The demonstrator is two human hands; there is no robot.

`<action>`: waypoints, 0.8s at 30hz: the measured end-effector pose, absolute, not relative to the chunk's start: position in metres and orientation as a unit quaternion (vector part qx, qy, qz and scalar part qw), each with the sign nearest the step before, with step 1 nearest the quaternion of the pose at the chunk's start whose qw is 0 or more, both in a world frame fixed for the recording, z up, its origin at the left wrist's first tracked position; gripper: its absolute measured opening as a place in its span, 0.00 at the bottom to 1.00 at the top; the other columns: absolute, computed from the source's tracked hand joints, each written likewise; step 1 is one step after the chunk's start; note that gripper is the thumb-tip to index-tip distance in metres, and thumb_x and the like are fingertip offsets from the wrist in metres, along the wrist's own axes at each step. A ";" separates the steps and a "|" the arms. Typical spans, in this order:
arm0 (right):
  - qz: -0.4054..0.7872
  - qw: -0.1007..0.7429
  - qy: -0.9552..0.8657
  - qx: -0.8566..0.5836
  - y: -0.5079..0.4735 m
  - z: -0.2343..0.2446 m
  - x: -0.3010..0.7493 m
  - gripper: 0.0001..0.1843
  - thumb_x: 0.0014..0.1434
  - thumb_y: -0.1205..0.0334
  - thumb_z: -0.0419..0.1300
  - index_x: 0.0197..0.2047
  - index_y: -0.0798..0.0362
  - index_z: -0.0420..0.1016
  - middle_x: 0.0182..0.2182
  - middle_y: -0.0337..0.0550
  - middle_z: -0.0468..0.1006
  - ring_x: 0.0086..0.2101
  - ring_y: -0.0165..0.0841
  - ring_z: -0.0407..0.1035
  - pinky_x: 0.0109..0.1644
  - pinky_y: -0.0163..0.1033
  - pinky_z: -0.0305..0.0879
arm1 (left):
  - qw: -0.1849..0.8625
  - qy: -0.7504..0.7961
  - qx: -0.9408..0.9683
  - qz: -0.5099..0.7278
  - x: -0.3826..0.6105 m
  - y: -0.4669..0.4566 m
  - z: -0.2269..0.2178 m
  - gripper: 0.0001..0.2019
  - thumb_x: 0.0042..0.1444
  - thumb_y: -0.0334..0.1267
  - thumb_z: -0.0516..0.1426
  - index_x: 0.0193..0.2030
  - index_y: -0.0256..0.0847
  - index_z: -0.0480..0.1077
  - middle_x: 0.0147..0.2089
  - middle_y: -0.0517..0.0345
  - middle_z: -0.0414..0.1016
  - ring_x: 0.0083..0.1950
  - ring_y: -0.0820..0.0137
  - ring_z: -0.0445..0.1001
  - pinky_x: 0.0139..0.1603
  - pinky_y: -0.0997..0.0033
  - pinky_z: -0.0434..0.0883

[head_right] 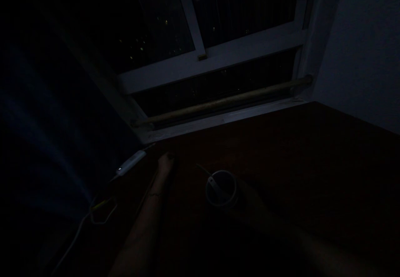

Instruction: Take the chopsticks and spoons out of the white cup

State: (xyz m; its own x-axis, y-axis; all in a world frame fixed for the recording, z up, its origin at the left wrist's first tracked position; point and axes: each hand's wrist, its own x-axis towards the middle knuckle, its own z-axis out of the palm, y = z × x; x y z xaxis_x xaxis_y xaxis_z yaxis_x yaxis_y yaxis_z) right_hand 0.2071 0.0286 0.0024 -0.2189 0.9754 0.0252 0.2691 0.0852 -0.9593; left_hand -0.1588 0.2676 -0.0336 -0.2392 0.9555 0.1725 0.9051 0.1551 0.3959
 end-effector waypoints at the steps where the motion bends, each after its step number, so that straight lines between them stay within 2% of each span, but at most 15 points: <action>1: 0.462 0.382 -0.630 -0.495 0.029 0.001 0.207 0.40 0.51 0.47 0.67 0.64 0.47 0.62 0.60 0.47 0.62 0.59 0.45 0.59 0.62 0.53 0.60 | 0.052 0.759 0.616 0.202 -0.157 0.267 -0.034 0.12 0.55 0.28 0.52 0.43 0.31 0.74 0.47 0.40 0.76 0.48 0.57 0.75 0.48 0.65 0.68; 4: 0.452 0.389 -0.627 -0.501 0.029 0.001 0.206 0.40 0.51 0.46 0.66 0.64 0.49 0.61 0.60 0.48 0.62 0.59 0.46 0.59 0.62 0.54 0.59 | 0.035 0.763 0.622 0.174 -0.155 0.265 -0.035 0.14 0.56 0.27 0.49 0.44 0.30 0.73 0.47 0.39 0.75 0.49 0.57 0.74 0.48 0.65 0.68; 11: 0.447 0.375 -0.629 -0.513 0.025 0.013 0.209 0.41 0.49 0.47 0.68 0.64 0.46 0.63 0.58 0.48 0.65 0.57 0.49 0.61 0.59 0.54 0.63 | 0.023 0.768 0.627 0.126 -0.153 0.264 -0.038 0.14 0.56 0.28 0.49 0.44 0.30 0.73 0.44 0.38 0.76 0.48 0.56 0.75 0.46 0.67 0.68; 14: 0.450 0.371 -0.630 -0.513 0.025 0.013 0.209 0.40 0.50 0.45 0.66 0.64 0.45 0.63 0.59 0.45 0.64 0.58 0.46 0.60 0.61 0.52 0.62 | 0.023 0.770 0.628 0.114 -0.152 0.263 -0.037 0.15 0.56 0.27 0.49 0.46 0.29 0.73 0.46 0.37 0.75 0.49 0.56 0.75 0.46 0.67 0.68; 17: 0.441 0.350 -0.631 -0.534 0.026 0.012 0.208 0.41 0.49 0.42 0.66 0.64 0.46 0.63 0.59 0.46 0.63 0.58 0.48 0.60 0.60 0.54 0.62 | 0.027 0.765 0.635 0.105 -0.149 0.261 -0.035 0.15 0.56 0.28 0.49 0.47 0.29 0.72 0.47 0.36 0.75 0.49 0.55 0.75 0.45 0.66 0.68; 24: 0.430 0.360 -0.622 -0.547 0.026 0.014 0.205 0.41 0.48 0.43 0.67 0.63 0.45 0.64 0.58 0.46 0.66 0.56 0.50 0.62 0.58 0.54 0.65 | 0.074 0.741 0.662 0.085 -0.132 0.258 -0.023 0.13 0.56 0.27 0.50 0.41 0.27 0.75 0.44 0.32 0.75 0.48 0.51 0.75 0.45 0.62 0.69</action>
State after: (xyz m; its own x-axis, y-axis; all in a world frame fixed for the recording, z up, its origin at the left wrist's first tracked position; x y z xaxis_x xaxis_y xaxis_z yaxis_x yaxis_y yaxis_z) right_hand 0.2053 0.0259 0.0139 -0.1440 0.9893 -0.0225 0.3712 0.0329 -0.9280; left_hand -0.1323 0.2583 -0.0225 -0.1116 0.9938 0.0016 0.9686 0.1084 0.2239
